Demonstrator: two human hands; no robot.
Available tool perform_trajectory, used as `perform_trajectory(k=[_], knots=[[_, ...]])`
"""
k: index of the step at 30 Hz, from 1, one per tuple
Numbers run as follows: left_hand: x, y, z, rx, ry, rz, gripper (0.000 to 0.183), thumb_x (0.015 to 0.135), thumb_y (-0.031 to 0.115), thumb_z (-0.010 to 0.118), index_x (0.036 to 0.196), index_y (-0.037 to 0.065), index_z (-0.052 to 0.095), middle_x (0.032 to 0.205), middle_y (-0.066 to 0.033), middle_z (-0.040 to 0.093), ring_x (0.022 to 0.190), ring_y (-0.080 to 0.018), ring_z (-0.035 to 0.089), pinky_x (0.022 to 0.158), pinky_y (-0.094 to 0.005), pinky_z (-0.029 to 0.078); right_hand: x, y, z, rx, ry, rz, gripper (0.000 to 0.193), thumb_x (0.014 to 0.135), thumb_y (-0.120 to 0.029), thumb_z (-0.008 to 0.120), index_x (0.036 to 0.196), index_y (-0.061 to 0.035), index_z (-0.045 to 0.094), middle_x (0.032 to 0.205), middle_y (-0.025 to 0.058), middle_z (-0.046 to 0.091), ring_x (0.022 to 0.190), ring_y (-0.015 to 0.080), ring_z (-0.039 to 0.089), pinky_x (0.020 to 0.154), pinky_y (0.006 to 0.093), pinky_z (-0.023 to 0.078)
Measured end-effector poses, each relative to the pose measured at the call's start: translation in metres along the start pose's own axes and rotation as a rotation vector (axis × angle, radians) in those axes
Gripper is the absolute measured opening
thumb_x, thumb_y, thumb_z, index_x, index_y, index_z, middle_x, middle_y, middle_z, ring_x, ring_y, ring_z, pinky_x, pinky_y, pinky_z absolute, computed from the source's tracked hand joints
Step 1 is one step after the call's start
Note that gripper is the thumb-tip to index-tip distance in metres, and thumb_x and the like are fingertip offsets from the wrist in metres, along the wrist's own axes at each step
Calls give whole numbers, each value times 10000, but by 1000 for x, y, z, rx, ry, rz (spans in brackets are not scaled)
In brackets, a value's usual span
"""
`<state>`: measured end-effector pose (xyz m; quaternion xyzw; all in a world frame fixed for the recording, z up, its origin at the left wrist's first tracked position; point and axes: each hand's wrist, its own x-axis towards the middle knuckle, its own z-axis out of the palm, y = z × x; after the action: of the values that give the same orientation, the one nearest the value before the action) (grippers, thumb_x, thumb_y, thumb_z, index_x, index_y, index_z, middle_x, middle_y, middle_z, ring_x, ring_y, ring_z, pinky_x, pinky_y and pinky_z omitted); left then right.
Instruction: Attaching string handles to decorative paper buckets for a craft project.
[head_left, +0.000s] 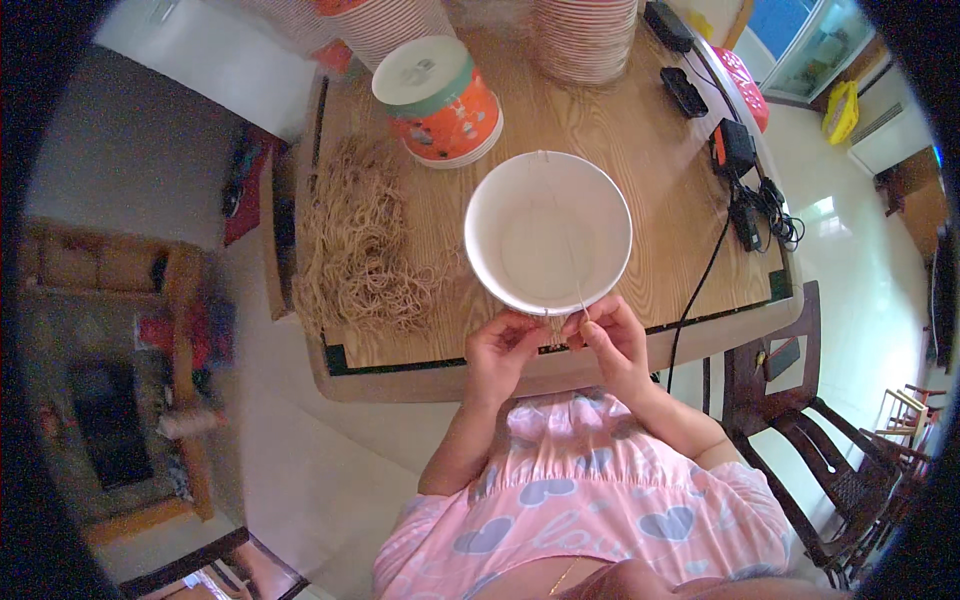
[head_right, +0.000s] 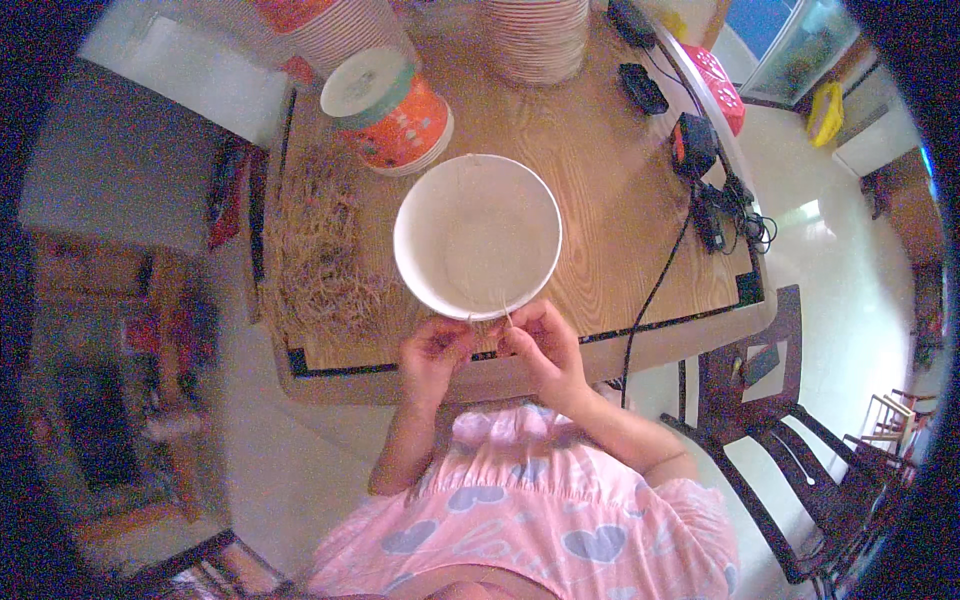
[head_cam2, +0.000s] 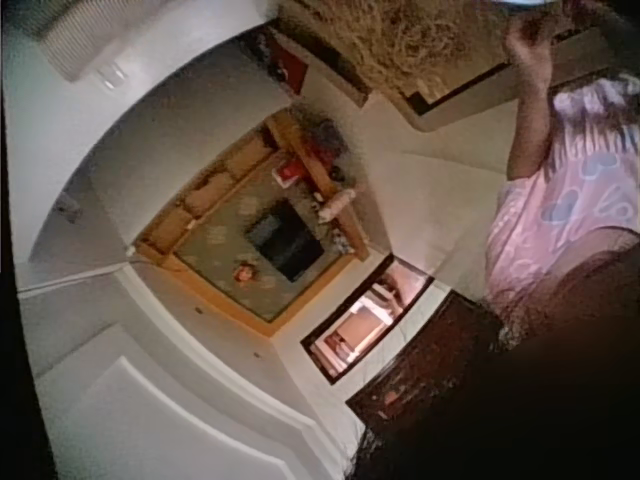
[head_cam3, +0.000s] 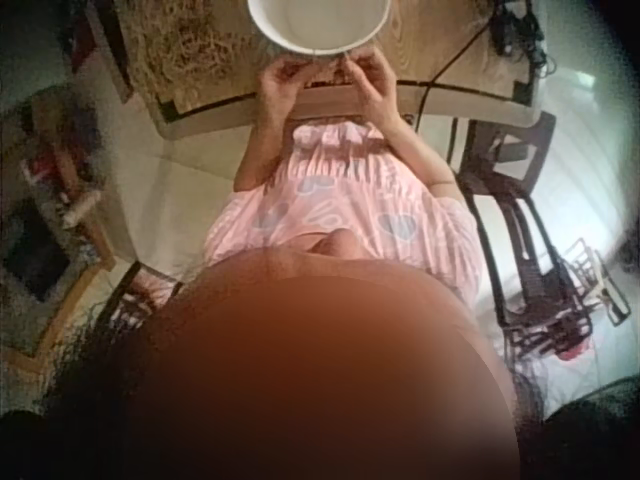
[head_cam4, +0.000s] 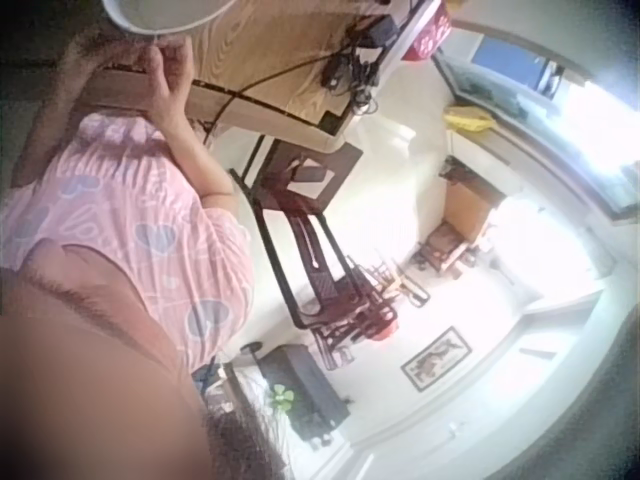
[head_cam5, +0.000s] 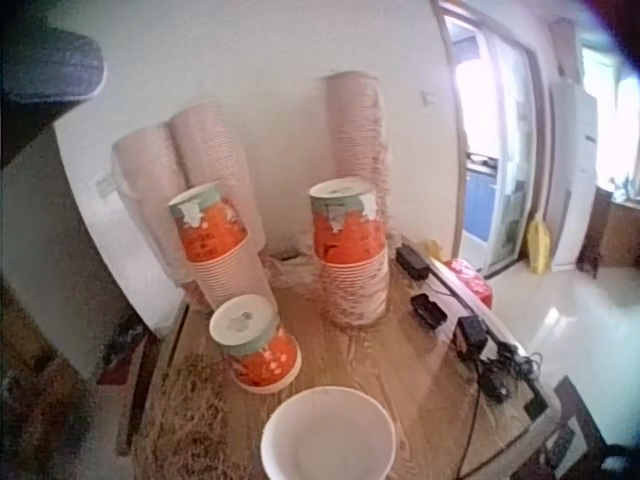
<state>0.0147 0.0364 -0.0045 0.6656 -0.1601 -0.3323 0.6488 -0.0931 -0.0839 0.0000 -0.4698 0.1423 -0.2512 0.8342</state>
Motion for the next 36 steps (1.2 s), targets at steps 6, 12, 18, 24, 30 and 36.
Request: perform_trajectory(k=[6, 12, 18, 24, 30, 36], knots=[[0, 3, 6, 41, 24, 172, 85, 787, 0, 622, 871, -3, 630, 761, -19, 634, 670, -62, 568, 582, -205, 456, 3, 6, 0, -103, 55, 29, 126, 889, -141, 522, 890, -49, 436, 793, 54, 562, 676, 84, 506, 595, 211, 410], [-3, 19, 10, 241, 150, 287, 68, 791, -1, 610, 852, -16, 634, 741, -32, 645, 638, -59, 571, 586, -205, 457, 4, -7, 5, -201, 79, -57, 67, 888, -93, 499, 891, -54, 444, 781, 37, 564, 630, 60, 469, 559, 181, 371], [4, 17, 8, 89, 156, 87, 58, 789, 17, 620, 829, -22, 633, 737, -55, 653, 653, -78, 593, 572, -216, 464, 4, -17, 0, -293, 129, -89, 43, 874, -23, 493, 909, -26, 467, 801, 30, 528, 695, 64, 465, 598, 199, 388], [13, 6, 10, 57, 96, 103, 57, 791, 16, 616, 826, -24, 636, 735, -51, 649, 664, -82, 594, 571, -220, 465, 10, -3, -4, -413, 23, -175, 52, 874, -24, 495, 905, -42, 458, 783, 43, 576, 616, 56, 464, 550, 175, 380], [14, 5, 14, 187, 142, 260, 86, 784, 26, 628, 851, -27, 640, 724, -68, 648, 649, -80, 588, 562, -227, 462, 9, 10, -2, -409, -6, -131, 63, 835, 16, 515, 895, 5, 499, 815, 42, 508, 748, 118, 512, 671, 241, 428], [7, 14, 12, 350, 93, 357, 135, 781, 42, 634, 899, -25, 641, 728, -67, 646, 629, -84, 578, 568, -232, 465, 9, 15, -4, -530, 6, -124, 72, 807, 40, 528, 869, 12, 504, 825, 64, 521, 773, 129, 531, 681, 239, 429]])
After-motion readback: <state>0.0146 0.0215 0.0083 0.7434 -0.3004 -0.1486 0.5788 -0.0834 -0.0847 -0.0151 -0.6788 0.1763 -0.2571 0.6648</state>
